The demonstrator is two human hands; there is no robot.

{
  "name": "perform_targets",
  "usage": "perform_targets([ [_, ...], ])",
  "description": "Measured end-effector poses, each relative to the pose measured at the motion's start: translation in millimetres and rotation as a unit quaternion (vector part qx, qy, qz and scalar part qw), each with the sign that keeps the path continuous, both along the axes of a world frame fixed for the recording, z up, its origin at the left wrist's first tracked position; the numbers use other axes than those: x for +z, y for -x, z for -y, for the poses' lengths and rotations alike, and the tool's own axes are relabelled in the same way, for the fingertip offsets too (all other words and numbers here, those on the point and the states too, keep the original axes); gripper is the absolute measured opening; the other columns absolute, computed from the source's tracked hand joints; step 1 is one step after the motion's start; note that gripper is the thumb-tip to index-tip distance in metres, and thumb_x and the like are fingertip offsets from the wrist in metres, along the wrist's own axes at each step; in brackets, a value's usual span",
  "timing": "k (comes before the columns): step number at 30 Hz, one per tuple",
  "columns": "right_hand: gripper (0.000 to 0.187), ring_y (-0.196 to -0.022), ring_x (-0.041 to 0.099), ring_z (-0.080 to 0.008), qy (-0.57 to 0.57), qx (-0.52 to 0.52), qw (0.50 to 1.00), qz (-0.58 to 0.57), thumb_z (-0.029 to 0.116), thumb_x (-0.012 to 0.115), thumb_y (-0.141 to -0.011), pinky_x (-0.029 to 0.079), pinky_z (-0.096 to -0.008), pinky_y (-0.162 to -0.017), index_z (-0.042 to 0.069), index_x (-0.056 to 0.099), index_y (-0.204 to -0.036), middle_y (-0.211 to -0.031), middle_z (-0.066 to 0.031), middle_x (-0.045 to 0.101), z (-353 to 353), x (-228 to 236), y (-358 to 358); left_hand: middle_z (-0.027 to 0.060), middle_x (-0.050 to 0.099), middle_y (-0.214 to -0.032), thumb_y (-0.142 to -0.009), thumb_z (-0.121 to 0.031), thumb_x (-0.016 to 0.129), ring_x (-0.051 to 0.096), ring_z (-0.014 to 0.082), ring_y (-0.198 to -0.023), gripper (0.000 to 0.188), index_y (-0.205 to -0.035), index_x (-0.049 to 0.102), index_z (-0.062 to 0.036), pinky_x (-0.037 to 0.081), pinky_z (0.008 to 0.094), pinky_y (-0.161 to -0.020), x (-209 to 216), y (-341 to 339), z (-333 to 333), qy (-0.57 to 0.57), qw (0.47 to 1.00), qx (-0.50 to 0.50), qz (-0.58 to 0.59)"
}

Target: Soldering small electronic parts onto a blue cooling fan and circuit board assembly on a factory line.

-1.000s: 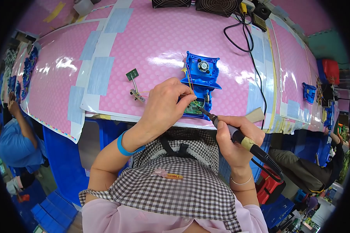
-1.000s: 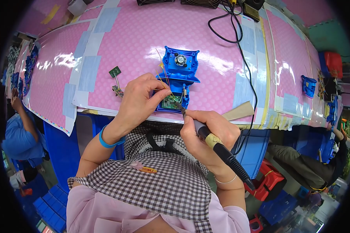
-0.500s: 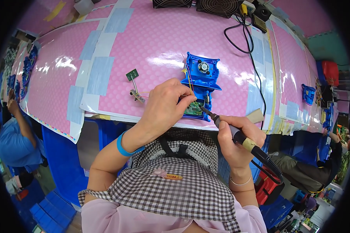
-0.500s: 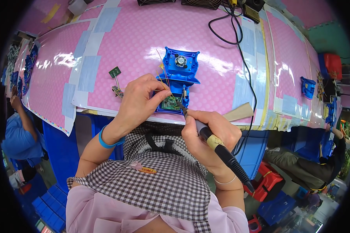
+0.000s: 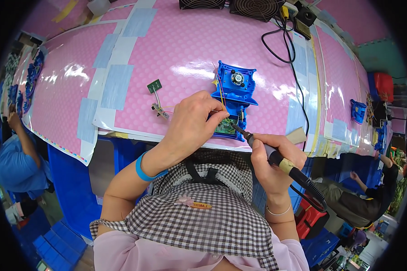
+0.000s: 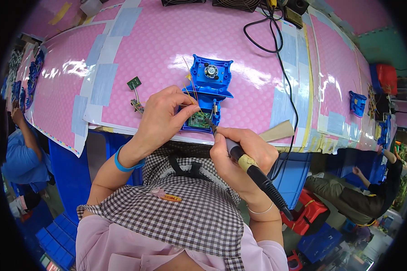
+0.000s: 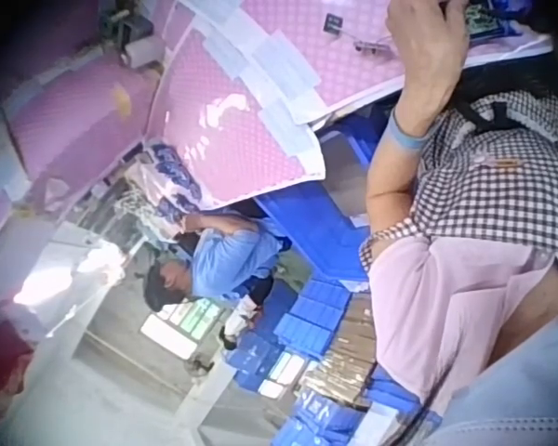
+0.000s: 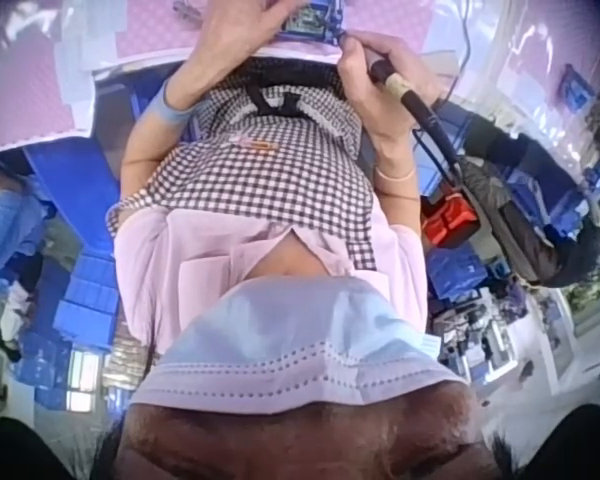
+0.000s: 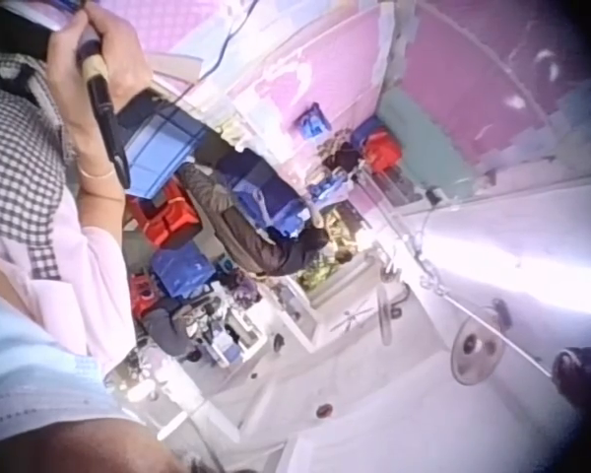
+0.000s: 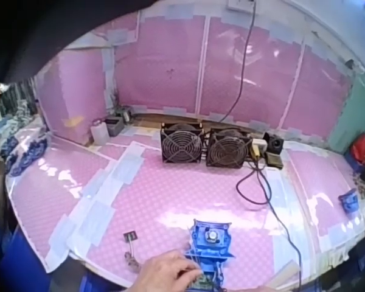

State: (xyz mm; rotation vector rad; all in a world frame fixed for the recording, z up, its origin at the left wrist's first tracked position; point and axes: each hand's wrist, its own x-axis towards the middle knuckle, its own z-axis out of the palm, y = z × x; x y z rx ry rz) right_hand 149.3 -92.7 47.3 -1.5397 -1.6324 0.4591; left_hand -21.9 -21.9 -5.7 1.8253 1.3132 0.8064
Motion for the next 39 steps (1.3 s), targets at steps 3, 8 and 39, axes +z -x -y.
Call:
perform_targets([
  [3,0.008,-0.051,0.056,-0.0068,0.002,-0.004,1.000,0.005,0.003,0.069,-0.075,0.041,-0.0195,-0.048,-0.003,0.069,-0.081,-0.065,-0.0063,0.067,0.9,2.9,0.5,0.0106,0.059,-0.074,-0.079,-0.015,0.069,0.060,0.0266,-0.068,0.014,-0.081,0.070,-0.0018,0.046,0.0386,-0.061,-0.7,0.2,0.3,0.002,1.000,0.000,-0.002],
  [8,0.007,-0.051,0.056,-0.0067,-0.007,-0.009,1.000,0.004,0.003,0.069,-0.075,0.041,-0.0195,-0.049,-0.002,0.068,-0.080,-0.065,-0.0060,0.067,1.5,2.5,1.7,0.0107,0.060,-0.074,-0.079,-0.015,0.069,0.060,0.0265,-0.068,0.014,-0.081,0.070,-0.0016,0.046,0.0386,-0.061,-1.3,0.1,0.3,0.001,1.000,-0.001,0.000],
  [39,0.008,-0.057,0.061,-0.0104,-0.021,-0.015,1.000,0.012,0.002,0.068,-0.074,0.046,-0.0212,-0.054,-0.002,0.068,-0.081,-0.069,-0.0085,0.068,4.5,5.0,-4.0,0.0109,0.060,-0.074,-0.077,-0.015,0.071,0.061,0.0237,-0.065,0.015,-0.081,0.070,-0.0013,0.047,0.0358,-0.058,-1.7,0.7,-1.0,0.005,1.000,-0.011,0.016],
])
